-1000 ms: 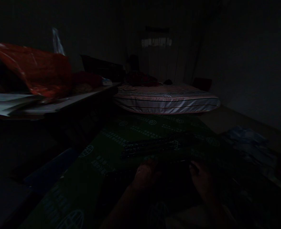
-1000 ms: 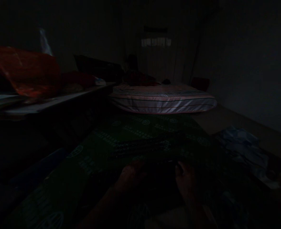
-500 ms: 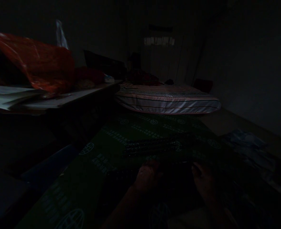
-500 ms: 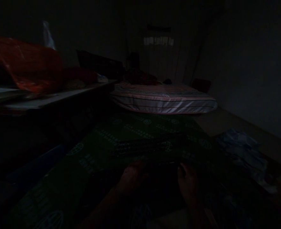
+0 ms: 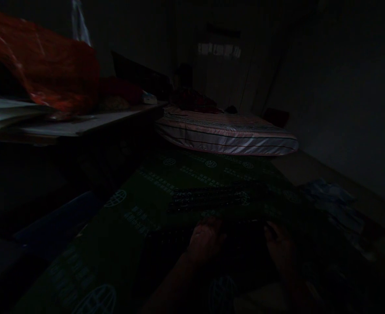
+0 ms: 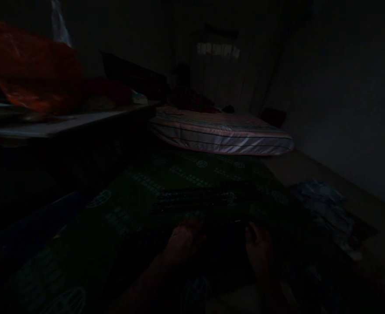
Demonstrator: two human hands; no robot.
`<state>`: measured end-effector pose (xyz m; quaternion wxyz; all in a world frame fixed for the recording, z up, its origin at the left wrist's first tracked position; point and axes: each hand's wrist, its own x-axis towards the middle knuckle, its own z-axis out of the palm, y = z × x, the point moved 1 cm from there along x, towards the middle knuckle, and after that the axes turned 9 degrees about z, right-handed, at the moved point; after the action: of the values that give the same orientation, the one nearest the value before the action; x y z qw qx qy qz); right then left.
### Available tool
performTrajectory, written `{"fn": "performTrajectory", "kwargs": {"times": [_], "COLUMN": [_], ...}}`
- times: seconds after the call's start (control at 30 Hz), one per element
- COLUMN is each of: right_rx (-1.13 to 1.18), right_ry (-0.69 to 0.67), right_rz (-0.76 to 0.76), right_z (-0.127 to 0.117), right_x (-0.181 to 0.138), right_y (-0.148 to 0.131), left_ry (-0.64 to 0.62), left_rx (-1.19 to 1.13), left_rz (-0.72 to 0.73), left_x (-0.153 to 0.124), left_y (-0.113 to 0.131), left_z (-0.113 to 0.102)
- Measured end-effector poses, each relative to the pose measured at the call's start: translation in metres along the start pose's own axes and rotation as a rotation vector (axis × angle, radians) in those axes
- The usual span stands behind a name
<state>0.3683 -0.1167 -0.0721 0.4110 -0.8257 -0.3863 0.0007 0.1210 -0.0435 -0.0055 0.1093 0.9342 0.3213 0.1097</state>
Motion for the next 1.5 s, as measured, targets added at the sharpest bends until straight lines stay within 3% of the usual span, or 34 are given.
{"fn": "performTrajectory", "kwargs": {"times": [1.0, 1.5], "right_rx": [-0.018, 0.035], "right_ry": [0.082, 0.057], "right_rz": [-0.090, -0.027], "right_z": [-0.0029, -0.0039], "right_x": [0.0021, 0.0003], "right_y": [-0.0054, -0.0047], "left_ry": [0.015, 0.008], "left_rx": [0.029, 0.037], "left_rz": [0.007, 0.004], "left_x": [0.0067, 0.0042], "left_y": [0.0004, -0.0015], "left_z": [-0.0001, 0.0023]}}
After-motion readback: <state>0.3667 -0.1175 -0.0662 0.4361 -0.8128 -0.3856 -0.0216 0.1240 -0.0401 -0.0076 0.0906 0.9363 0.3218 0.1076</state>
